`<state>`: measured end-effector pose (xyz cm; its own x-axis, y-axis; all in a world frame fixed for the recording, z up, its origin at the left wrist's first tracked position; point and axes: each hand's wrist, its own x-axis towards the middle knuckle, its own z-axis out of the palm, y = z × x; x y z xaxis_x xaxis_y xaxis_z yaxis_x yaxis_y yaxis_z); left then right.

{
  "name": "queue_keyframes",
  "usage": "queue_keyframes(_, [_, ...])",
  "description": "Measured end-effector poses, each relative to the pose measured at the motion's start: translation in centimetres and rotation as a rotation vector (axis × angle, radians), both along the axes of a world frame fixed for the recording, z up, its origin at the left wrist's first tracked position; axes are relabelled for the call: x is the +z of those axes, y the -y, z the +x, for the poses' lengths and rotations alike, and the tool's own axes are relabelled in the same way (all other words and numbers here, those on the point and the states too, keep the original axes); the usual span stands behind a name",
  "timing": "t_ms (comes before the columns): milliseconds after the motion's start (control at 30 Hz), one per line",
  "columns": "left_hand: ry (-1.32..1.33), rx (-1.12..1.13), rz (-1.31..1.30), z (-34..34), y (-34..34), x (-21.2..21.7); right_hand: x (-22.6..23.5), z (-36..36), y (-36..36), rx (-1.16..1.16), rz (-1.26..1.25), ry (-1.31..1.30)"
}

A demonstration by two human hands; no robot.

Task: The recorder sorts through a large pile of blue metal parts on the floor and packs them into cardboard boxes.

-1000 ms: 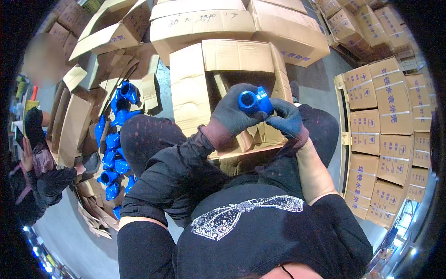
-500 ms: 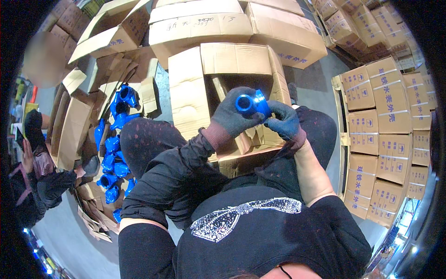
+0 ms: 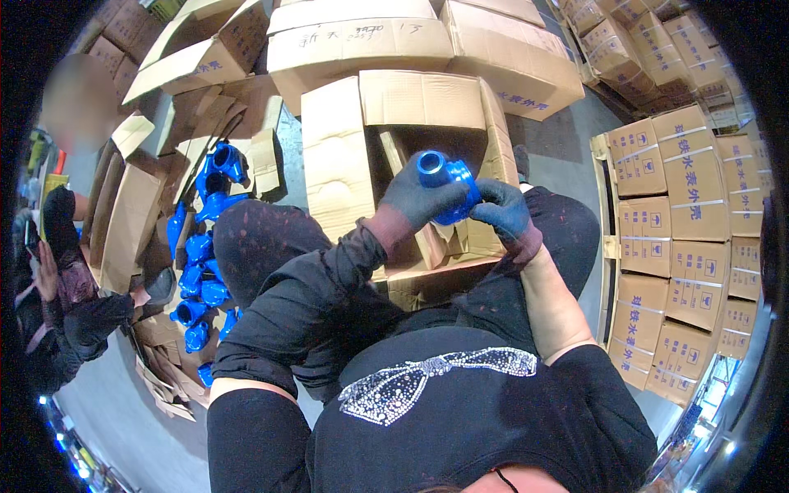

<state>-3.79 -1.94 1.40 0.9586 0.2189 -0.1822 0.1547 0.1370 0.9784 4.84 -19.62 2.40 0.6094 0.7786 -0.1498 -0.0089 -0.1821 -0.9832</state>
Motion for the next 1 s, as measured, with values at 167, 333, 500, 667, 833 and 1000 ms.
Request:
queue_keyframes(167, [-0.020, 0.031, -0.075, 0.5, -0.3, -0.6, -1.0, 0.6, -0.3, -0.076, 0.019, -0.190])
queue_keyframes(333, [-0.008, 0.057, -0.034, 0.4, 0.0, 0.9, -1.0, 0.7, -0.9, -0.111, 0.320, -0.534])
queue_keyframes(500, [0.232, 0.276, 0.188, 1.7, 0.7, -2.0, -1.4, 0.1, -0.9, -0.113, 0.323, -0.373])
queue_keyframes(667, [0.276, -0.018, -0.727, -0.8, -2.1, 2.1, 0.3, -0.7, -3.0, 0.026, 0.340, -0.283])
queue_keyframes(833, [0.442, 0.104, -0.825, -4.9, -3.4, 5.0, 2.9, -0.6, -3.5, 0.303, 0.386, -0.362])
queue_keyframes(1000, [0.786, 0.117, -0.910, -8.7, -7.0, 6.9, 1.8, 2.1, -5.0, 0.414, 0.680, -0.321])
